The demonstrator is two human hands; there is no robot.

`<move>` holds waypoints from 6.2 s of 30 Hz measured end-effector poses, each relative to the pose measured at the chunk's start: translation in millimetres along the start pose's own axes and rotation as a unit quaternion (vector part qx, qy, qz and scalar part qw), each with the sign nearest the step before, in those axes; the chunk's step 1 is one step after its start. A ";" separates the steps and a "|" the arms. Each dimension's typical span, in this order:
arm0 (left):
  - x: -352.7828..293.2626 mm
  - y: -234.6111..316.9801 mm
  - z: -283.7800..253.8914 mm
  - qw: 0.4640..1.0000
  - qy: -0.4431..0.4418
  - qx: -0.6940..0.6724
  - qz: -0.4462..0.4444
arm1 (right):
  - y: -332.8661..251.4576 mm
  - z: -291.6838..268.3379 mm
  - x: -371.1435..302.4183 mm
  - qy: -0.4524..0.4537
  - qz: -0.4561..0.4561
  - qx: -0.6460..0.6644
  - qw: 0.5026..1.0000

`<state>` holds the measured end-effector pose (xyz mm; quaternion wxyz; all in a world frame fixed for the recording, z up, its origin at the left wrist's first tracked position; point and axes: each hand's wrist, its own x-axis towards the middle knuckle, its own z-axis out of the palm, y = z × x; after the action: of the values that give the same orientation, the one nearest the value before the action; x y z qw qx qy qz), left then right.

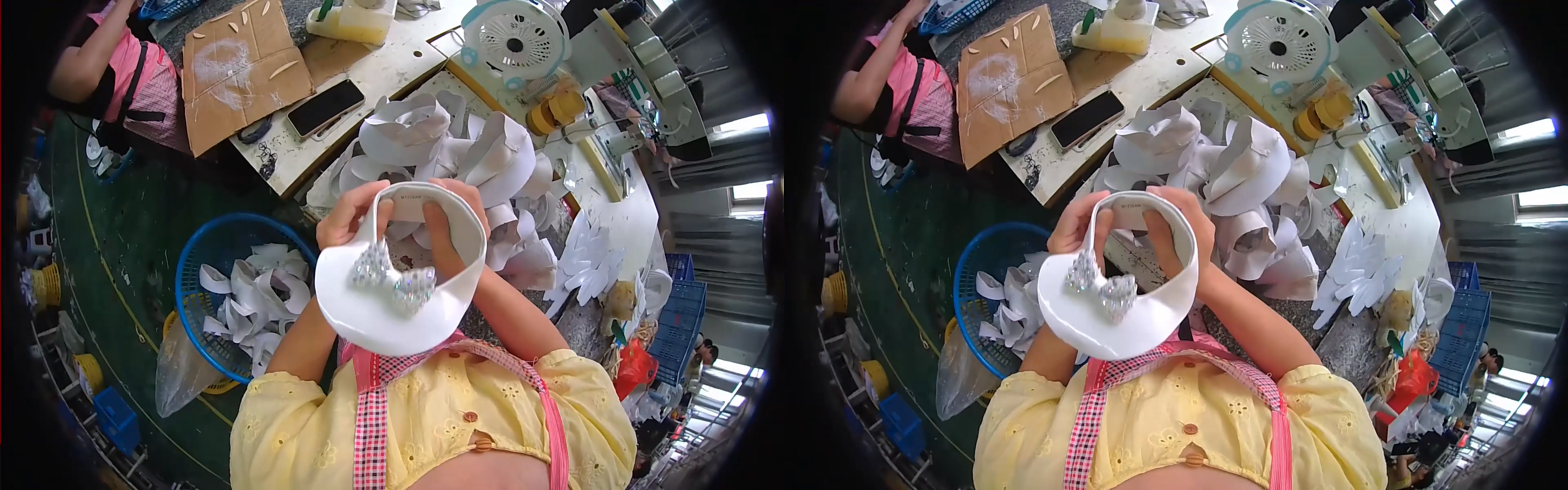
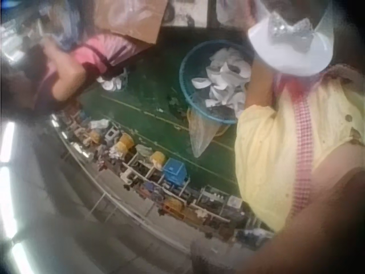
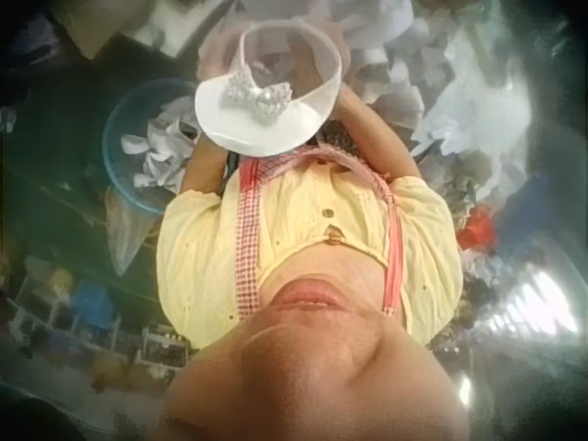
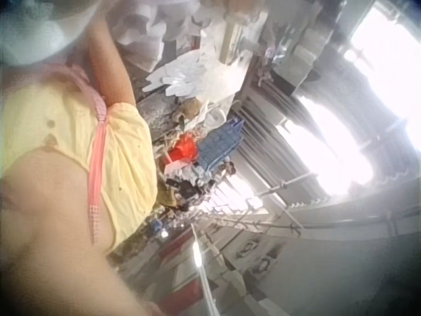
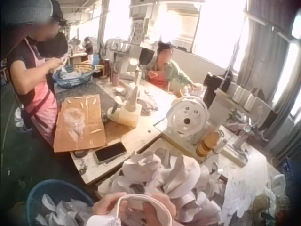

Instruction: The person assembles shoe components by folding and shaping shoe uppers by hand, applying adhesive to inserts with a handheld applicator, and attaching the inserts onto the shoe pieces.

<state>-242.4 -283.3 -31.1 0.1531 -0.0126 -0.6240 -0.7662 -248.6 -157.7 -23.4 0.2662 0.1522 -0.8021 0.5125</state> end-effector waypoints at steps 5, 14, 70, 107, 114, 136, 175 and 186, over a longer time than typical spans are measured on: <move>-8.3 6.0 -8.7 0.989 -0.055 0.119 0.064 | -3.6 -11.5 -5.8 -0.017 -0.041 0.000 0.999; 5.8 28.1 -13.4 0.919 -0.105 -0.153 -0.349 | -17.6 -26.9 -4.6 -0.064 0.060 0.153 0.984; -26.8 41.7 55.4 0.990 -0.013 0.018 -0.137 | -9.3 -32.1 -42.1 0.020 0.173 0.215 0.961; -26.4 16.4 39.9 0.967 -0.077 0.227 0.082 | -1.1 -39.5 -35.3 0.058 0.241 0.203 0.947; -31.1 15.9 42.8 0.957 -0.067 0.205 0.195 | -19.6 -48.0 -29.2 0.040 0.267 0.260 0.927; 96.4 -17.0 -23.2 0.931 0.114 -0.195 -0.286 | -28.4 -43.1 25.2 -0.343 0.060 -0.039 0.937; 43.5 68.8 23.8 0.822 -0.312 0.396 0.265 | -12.8 -65.5 59.9 -0.302 0.033 0.130 0.944; 17.1 34.3 42.4 0.951 -0.224 -0.110 -0.181 | 5.4 -38.5 44.1 -0.198 0.326 0.350 0.855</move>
<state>-257.3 -252.3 14.5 -0.1340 -0.0872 -0.5456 -0.8226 -276.8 -119.3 11.1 -0.1518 0.0631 -0.6090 0.7759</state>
